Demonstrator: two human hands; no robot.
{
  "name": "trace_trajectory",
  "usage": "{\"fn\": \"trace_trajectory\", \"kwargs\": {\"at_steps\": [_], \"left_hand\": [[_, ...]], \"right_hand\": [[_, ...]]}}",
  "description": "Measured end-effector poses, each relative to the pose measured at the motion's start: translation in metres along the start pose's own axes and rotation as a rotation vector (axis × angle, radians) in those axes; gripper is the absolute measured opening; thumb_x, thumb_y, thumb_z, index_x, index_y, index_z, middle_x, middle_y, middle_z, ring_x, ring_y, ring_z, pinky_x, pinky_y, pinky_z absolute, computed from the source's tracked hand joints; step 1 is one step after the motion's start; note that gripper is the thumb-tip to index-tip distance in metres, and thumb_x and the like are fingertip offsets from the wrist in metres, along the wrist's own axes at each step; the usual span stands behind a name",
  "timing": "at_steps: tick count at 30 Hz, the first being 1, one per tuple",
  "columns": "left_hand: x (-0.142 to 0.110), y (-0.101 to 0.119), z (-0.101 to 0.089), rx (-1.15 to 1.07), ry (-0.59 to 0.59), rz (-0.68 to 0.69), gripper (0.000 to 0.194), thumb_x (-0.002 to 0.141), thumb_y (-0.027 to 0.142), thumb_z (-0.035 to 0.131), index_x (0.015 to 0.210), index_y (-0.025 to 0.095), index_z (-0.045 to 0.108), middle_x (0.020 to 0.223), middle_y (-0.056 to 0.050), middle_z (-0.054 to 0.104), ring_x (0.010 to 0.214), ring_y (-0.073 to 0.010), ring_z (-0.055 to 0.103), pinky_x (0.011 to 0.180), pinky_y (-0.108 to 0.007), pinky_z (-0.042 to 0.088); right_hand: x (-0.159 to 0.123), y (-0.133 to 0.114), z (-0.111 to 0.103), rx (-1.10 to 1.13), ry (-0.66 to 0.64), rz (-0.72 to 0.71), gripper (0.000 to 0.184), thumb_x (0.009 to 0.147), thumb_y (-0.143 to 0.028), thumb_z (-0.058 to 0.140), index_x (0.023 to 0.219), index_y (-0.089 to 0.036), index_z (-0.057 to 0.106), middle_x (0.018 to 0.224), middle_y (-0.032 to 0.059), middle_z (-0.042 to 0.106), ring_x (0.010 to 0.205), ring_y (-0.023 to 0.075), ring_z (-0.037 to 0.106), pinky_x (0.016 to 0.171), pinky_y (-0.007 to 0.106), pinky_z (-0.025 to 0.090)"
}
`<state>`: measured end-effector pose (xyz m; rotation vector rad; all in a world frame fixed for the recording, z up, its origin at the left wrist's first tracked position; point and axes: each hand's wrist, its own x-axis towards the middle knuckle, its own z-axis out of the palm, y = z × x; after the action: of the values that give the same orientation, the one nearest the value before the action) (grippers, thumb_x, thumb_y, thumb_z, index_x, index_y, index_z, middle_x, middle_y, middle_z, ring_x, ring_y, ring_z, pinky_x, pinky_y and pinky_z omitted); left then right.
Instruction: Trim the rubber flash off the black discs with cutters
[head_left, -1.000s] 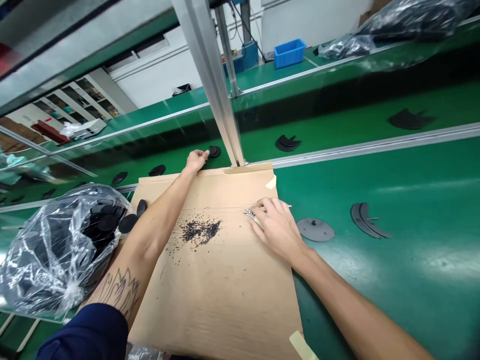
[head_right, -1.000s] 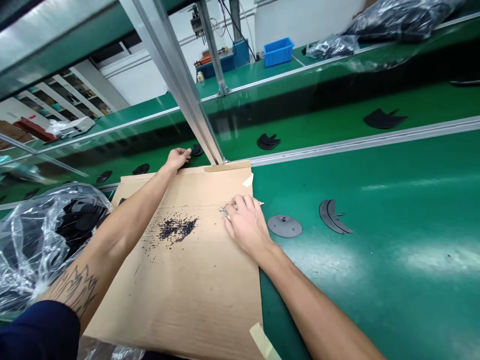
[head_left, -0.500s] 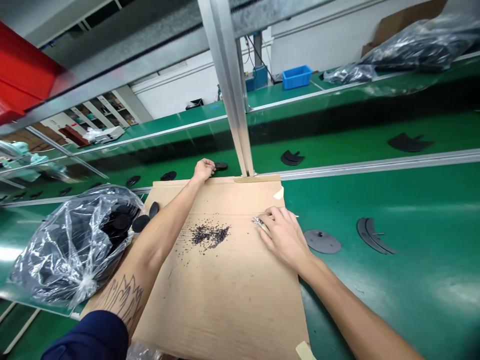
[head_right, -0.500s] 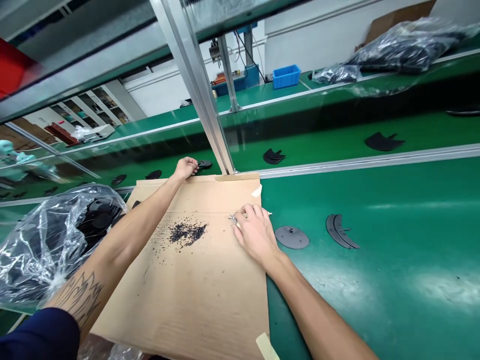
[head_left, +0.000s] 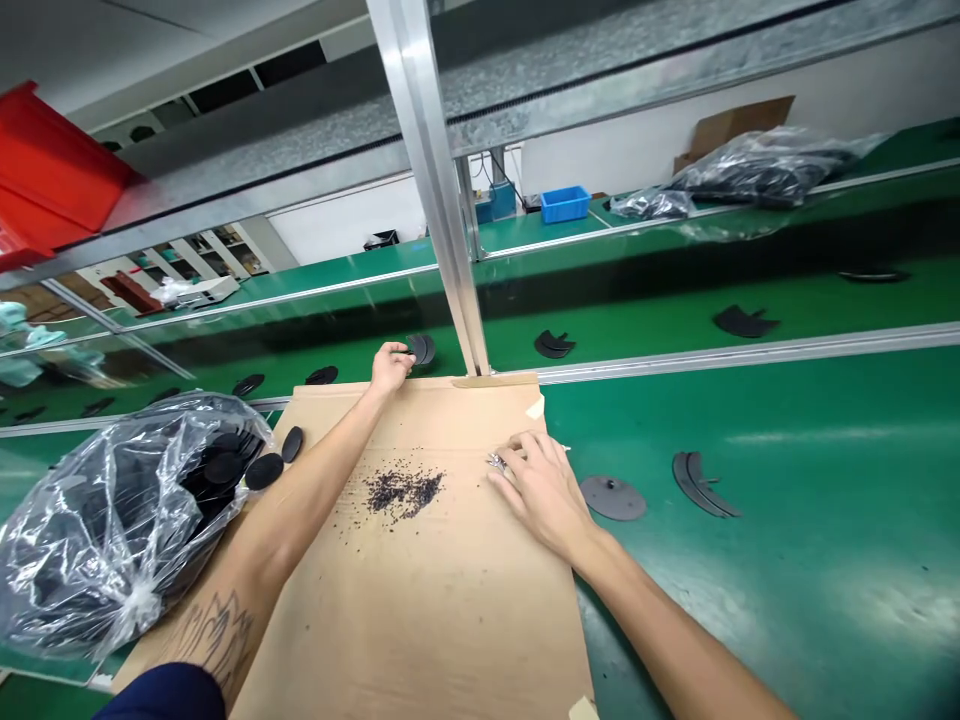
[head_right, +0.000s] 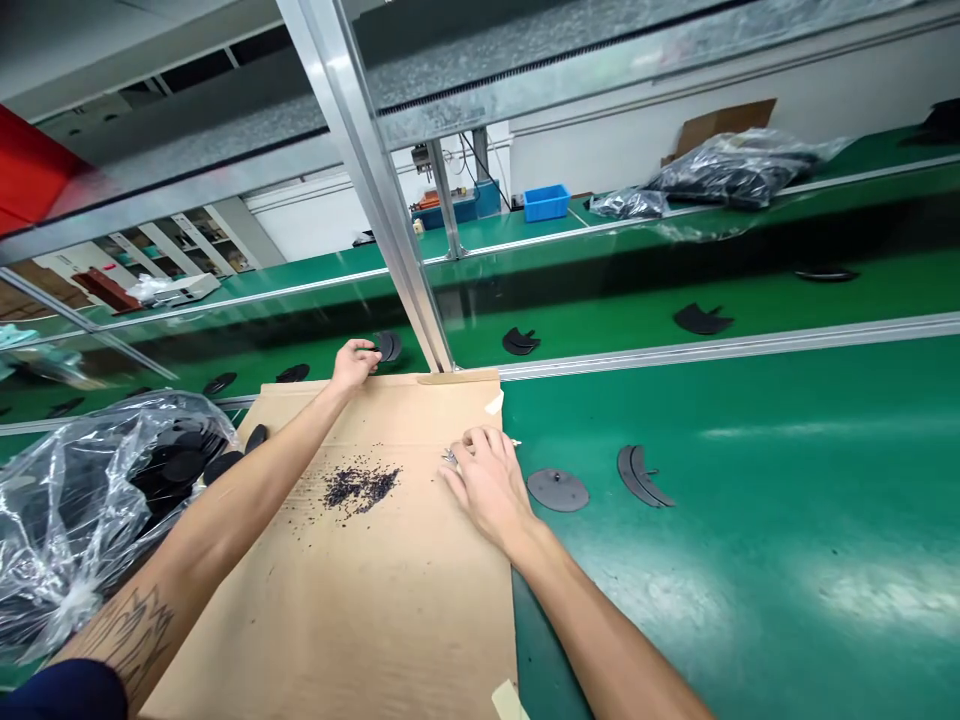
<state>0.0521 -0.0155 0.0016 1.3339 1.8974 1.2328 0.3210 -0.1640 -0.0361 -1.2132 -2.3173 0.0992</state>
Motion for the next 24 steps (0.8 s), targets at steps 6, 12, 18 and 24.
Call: {"fn": "trace_trajectory", "kwargs": {"at_steps": [6,12,18,24], "left_hand": [[-0.114,-0.010,-0.041,-0.182,-0.215,0.127,0.036,0.077,0.029,0.078,0.105,0.016,0.060,0.081,-0.001,0.067,0.073,-0.0128,0.063,0.069,-0.023,0.052],[-0.209,-0.022,-0.047,-0.251,-0.435,0.341,0.030,0.091,0.025,0.067,0.119,0.018,0.058,0.087,-0.003,0.067,0.080,-0.0124,0.064,0.077,-0.025,0.052],[-0.209,-0.033,-0.043,-0.446,-0.464,0.220,0.024,0.094,0.035,0.064,0.109,0.016,0.065,0.087,-0.005,0.071,0.080,-0.0142,0.069,0.072,-0.025,0.057],[-0.208,-0.041,-0.042,-0.621,-0.511,0.094,0.027,0.091,0.041,0.070,0.100,0.016,0.068,0.088,-0.007,0.075,0.080,-0.0157,0.073,0.070,-0.025,0.060]], "right_hand": [[0.001,-0.019,-0.003,0.478,0.117,0.047,0.035,0.097,-0.038,0.058,0.127,-0.021,0.062,0.115,0.0121,0.066,0.105,0.0274,0.062,0.091,0.044,0.052],[-0.001,-0.045,-0.002,1.197,-0.195,0.303,0.028,0.091,-0.042,0.065,0.107,-0.020,0.070,0.090,0.0039,0.070,0.075,0.0183,0.067,0.065,0.031,0.059],[0.002,-0.050,-0.009,1.406,-0.368,0.407,0.031,0.085,-0.046,0.075,0.101,-0.019,0.072,0.079,0.0024,0.069,0.063,0.0153,0.063,0.058,0.029,0.059],[0.005,-0.045,-0.009,1.402,-0.433,0.441,0.037,0.089,-0.053,0.068,0.105,-0.021,0.074,0.090,0.0056,0.073,0.075,0.0199,0.065,0.064,0.032,0.057]]}}
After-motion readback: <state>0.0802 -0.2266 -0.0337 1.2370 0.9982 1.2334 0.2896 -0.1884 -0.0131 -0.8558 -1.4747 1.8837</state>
